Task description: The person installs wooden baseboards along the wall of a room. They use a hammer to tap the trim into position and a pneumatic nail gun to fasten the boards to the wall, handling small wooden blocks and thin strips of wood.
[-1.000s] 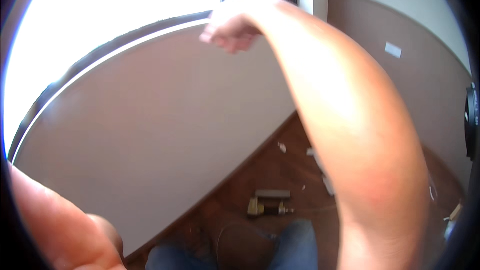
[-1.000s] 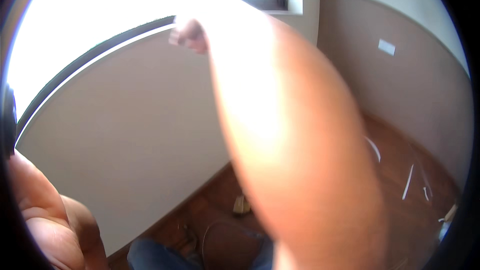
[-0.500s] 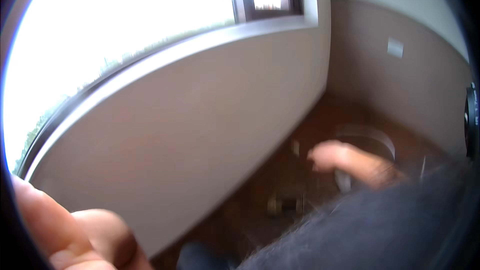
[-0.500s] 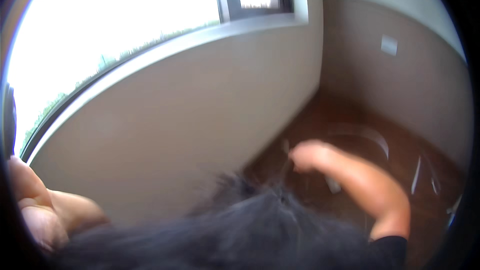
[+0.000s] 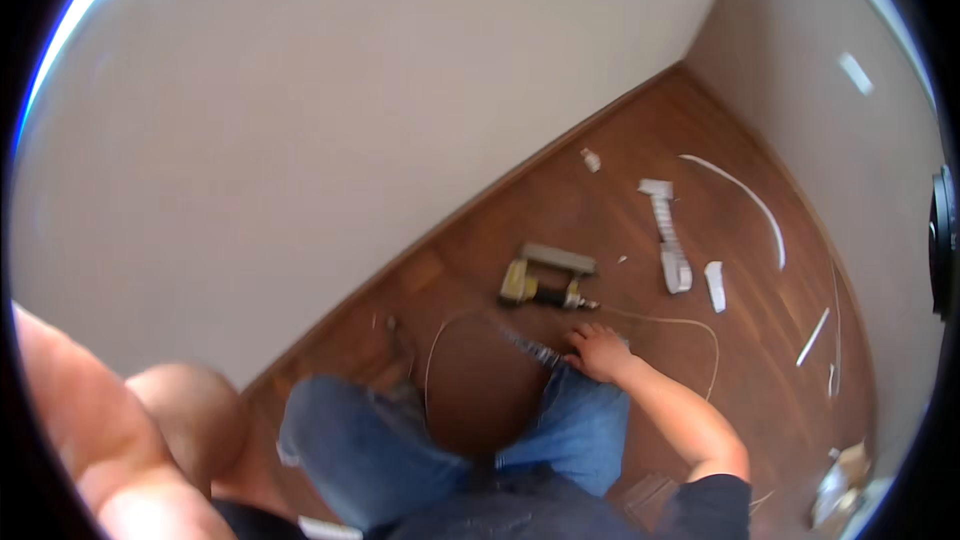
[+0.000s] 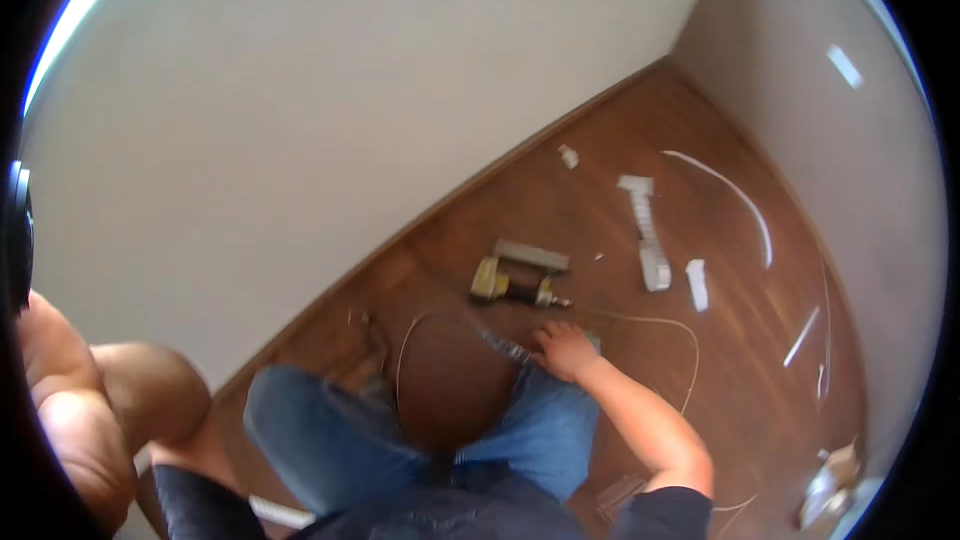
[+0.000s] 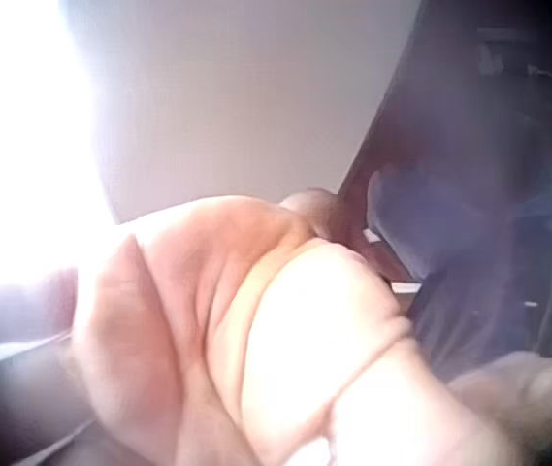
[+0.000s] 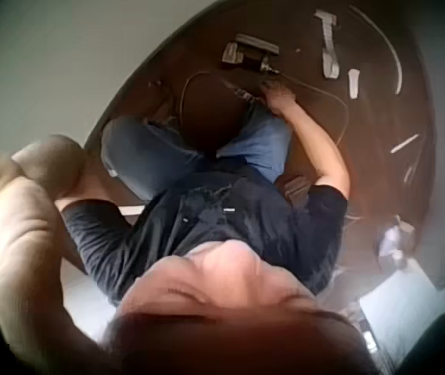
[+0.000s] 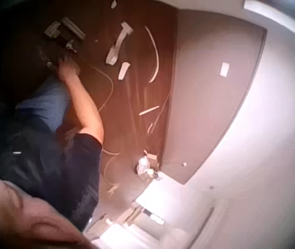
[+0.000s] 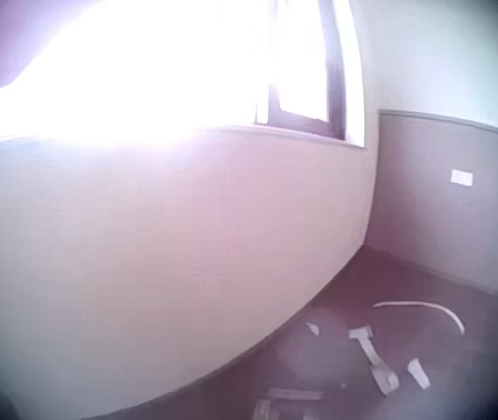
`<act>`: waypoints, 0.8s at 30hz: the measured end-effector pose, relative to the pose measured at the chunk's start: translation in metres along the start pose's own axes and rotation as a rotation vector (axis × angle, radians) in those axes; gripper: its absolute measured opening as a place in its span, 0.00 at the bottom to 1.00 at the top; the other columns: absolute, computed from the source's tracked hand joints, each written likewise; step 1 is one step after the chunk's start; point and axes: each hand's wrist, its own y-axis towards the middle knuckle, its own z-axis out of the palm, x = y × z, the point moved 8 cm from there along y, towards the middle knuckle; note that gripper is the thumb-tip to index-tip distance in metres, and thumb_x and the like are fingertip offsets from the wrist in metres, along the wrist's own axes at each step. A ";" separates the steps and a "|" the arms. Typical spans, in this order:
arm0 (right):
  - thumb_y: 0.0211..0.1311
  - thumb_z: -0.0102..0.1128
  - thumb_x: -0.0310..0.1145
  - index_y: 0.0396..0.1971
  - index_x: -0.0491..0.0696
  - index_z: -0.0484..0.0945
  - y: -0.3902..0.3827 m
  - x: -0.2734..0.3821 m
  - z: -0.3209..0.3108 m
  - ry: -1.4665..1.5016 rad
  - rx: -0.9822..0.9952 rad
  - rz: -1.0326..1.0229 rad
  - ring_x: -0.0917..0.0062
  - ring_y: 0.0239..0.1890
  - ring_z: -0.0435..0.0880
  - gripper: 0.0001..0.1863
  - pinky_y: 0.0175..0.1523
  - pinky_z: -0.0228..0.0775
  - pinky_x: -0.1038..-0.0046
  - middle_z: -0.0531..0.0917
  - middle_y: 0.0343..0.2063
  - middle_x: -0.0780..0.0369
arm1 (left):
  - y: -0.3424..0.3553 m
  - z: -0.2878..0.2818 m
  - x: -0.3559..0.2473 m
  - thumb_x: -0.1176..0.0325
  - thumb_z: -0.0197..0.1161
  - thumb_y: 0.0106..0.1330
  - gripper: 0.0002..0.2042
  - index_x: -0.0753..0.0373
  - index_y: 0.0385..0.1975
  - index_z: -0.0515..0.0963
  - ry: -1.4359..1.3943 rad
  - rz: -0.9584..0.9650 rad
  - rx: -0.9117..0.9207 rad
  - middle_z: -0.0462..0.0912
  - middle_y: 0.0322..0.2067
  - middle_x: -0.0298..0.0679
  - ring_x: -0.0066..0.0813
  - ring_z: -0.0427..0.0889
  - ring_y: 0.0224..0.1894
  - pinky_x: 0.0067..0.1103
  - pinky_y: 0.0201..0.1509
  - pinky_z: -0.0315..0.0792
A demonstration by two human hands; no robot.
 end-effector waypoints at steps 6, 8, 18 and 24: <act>0.68 0.63 0.39 0.45 0.47 0.85 -0.091 0.029 0.092 0.194 -0.194 0.269 0.55 0.53 0.80 0.13 0.64 0.66 0.56 0.86 0.45 0.54 | -0.122 -0.086 -0.037 0.70 0.64 0.71 0.14 0.69 0.52 0.77 0.061 -0.452 -0.091 0.81 0.48 0.45 0.33 0.78 0.52 0.29 0.58 0.71; 0.67 0.64 0.38 0.44 0.46 0.85 -0.085 0.043 0.041 0.159 -0.180 0.236 0.54 0.51 0.81 0.12 0.63 0.66 0.56 0.86 0.43 0.54 | -0.212 -0.110 0.028 0.70 0.62 0.74 0.08 0.66 0.45 0.82 0.062 -1.148 0.117 0.84 0.40 0.37 0.25 0.78 0.47 0.24 0.56 0.71; 0.70 0.60 0.35 0.43 0.46 0.84 -0.096 0.058 0.033 0.095 -0.010 0.150 0.54 0.50 0.80 0.10 0.61 0.66 0.54 0.85 0.43 0.54 | -0.587 -0.166 -0.177 0.64 0.65 0.70 0.11 0.62 0.47 0.80 0.308 -2.056 0.385 0.87 0.39 0.48 0.44 0.87 0.40 0.33 0.48 0.79; 0.67 0.61 0.31 0.41 0.43 0.85 -0.098 0.042 0.038 0.171 0.030 0.188 0.52 0.48 0.82 0.09 0.57 0.71 0.55 0.86 0.41 0.52 | -0.668 -0.132 -0.131 0.60 0.64 0.73 0.17 0.68 0.51 0.79 0.008 -2.352 0.143 0.87 0.45 0.45 0.35 0.86 0.46 0.29 0.50 0.79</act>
